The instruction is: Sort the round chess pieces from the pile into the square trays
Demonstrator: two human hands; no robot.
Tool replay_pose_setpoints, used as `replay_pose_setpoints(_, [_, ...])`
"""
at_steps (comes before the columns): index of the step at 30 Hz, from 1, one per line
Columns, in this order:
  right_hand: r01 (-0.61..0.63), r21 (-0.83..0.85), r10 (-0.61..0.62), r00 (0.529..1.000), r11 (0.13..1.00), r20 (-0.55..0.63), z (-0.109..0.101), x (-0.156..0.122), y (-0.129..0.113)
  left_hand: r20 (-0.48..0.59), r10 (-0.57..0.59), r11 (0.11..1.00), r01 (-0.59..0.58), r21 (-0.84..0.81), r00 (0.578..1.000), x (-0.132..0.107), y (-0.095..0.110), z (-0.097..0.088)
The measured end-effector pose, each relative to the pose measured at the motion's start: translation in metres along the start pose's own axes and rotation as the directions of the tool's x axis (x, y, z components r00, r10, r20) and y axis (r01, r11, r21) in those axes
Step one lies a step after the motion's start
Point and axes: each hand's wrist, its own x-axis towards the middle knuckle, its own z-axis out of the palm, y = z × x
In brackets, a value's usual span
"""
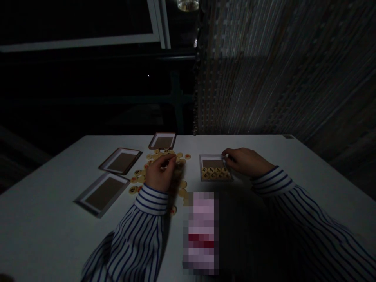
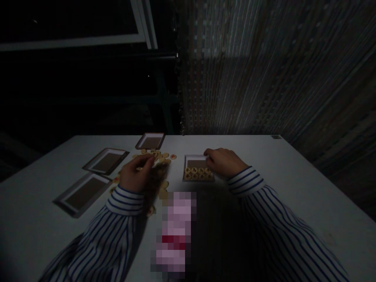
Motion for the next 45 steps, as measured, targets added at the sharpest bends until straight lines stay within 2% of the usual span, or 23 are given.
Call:
replay_pose_setpoints(9, [0.071,0.023,-0.068,0.991,0.997,-0.111,-0.007,-0.003,-0.01,0.019,-0.026,1.0,0.027,-0.017,0.999,0.014,-0.008,-0.033])
replay_pose_setpoints(15, [0.128,0.022,-0.121,0.971,0.991,-0.208,-0.006,-0.003,-0.022,-0.032,-0.084,0.996,0.084,0.0,0.996,0.022,-0.032,-0.061])
replay_pose_setpoints(19, [0.163,0.003,-0.157,0.96,0.987,-0.234,-0.004,-0.003,-0.03,-0.023,-0.091,0.996,0.091,-0.004,0.996,0.022,-0.047,-0.076])
replay_pose_setpoints(25, [0.207,-0.005,-0.203,0.953,0.978,-0.223,-0.001,-0.001,-0.043,0.007,-0.116,0.993,0.116,0.002,0.993,0.016,-0.051,-0.084])
replay_pose_setpoints(31, [0.257,-0.011,-0.255,0.947,0.966,-0.198,-0.001,0.005,-0.065,0.009,-0.073,0.996,0.073,-0.055,0.997,0.008,-0.054,-0.086])
replay_pose_setpoints(34, [0.292,-0.001,-0.288,0.943,0.956,-0.169,-0.003,0.01,-0.081,0.1,-0.003,0.998,0.009,-0.057,0.995,0.006,-0.06,-0.09])
replay_pose_setpoints(37, [0.314,-0.003,-0.312,0.943,0.95,-0.12,-0.005,0.015,-0.099,0.24,0.084,0.996,-0.077,-0.038,0.967,0.003,-0.068,-0.093])
replay_pose_setpoints(42, [0.409,0.008,-0.406,0.908,0.912,-0.104,-0.007,0.023,-0.13,0.445,0.23,0.96,-0.276,0.042,0.866,-0.004,-0.078,-0.094])
replay_pose_setpoints(45, [0.466,0.017,-0.462,0.88,0.884,-0.105,-0.001,0.026,-0.147,0.517,0.266,0.932,-0.355,0.08,0.813,-0.009,-0.08,-0.096])
